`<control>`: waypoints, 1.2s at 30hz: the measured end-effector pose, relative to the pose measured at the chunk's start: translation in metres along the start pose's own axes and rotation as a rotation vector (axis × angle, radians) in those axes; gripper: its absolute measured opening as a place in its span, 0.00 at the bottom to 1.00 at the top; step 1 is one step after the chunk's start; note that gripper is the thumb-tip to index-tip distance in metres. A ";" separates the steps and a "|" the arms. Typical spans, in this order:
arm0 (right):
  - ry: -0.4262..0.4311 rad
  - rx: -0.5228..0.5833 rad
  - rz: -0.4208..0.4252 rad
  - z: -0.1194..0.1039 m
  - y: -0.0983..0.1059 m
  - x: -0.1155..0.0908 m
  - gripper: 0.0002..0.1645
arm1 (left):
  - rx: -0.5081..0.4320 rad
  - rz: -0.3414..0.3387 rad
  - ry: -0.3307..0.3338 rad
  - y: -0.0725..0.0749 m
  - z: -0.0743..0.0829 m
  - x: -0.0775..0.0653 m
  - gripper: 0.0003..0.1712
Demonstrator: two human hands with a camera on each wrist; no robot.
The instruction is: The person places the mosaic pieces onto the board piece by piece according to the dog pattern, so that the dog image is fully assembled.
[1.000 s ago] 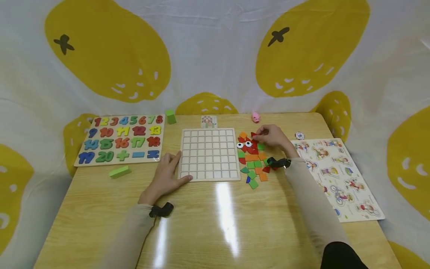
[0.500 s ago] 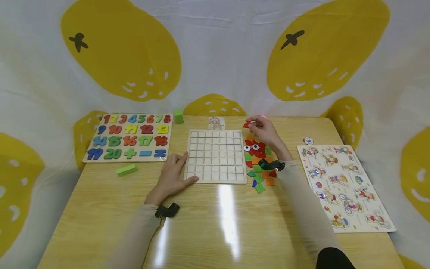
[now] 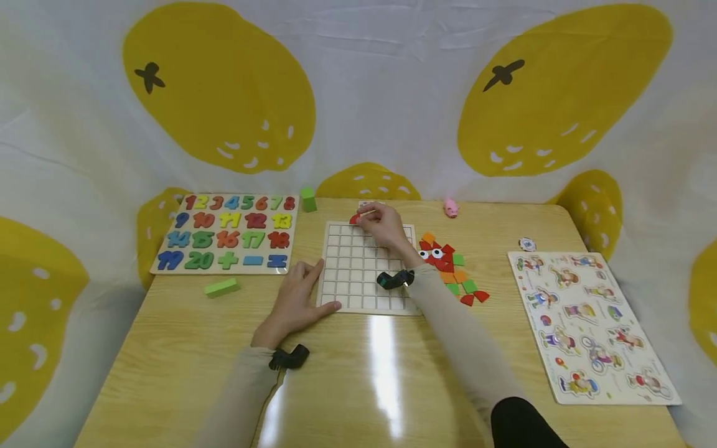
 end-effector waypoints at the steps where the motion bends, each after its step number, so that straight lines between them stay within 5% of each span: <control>1: 0.009 -0.035 -0.008 0.000 -0.006 0.002 0.14 | 0.002 0.000 -0.001 -0.001 0.000 0.000 0.63; 8: 0.064 -0.245 -0.046 -0.009 -0.025 0.007 0.12 | 0.026 0.013 -0.012 0.001 -0.001 0.000 0.63; 21: 0.164 -0.358 -0.068 -0.014 -0.027 0.003 0.17 | 0.037 -0.008 0.022 0.000 -0.003 0.002 0.62; 28: 0.178 -0.378 -0.082 -0.022 0.029 -0.015 0.19 | 0.033 -0.007 0.017 -0.001 0.003 0.002 0.63; 36: 0.012 -0.540 -0.177 0.024 0.109 -0.042 0.19 | 0.008 0.003 0.019 0.002 0.002 0.001 0.62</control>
Point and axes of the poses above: each hand's wrist, its own x-axis towards the middle knuckle, its own y-axis out of the back of the hand, z = x × y, the point moved 7 cm from there along x, towards the middle knuckle, and after that the axes turned 3 degrees about -x, right-handed, at the moved point
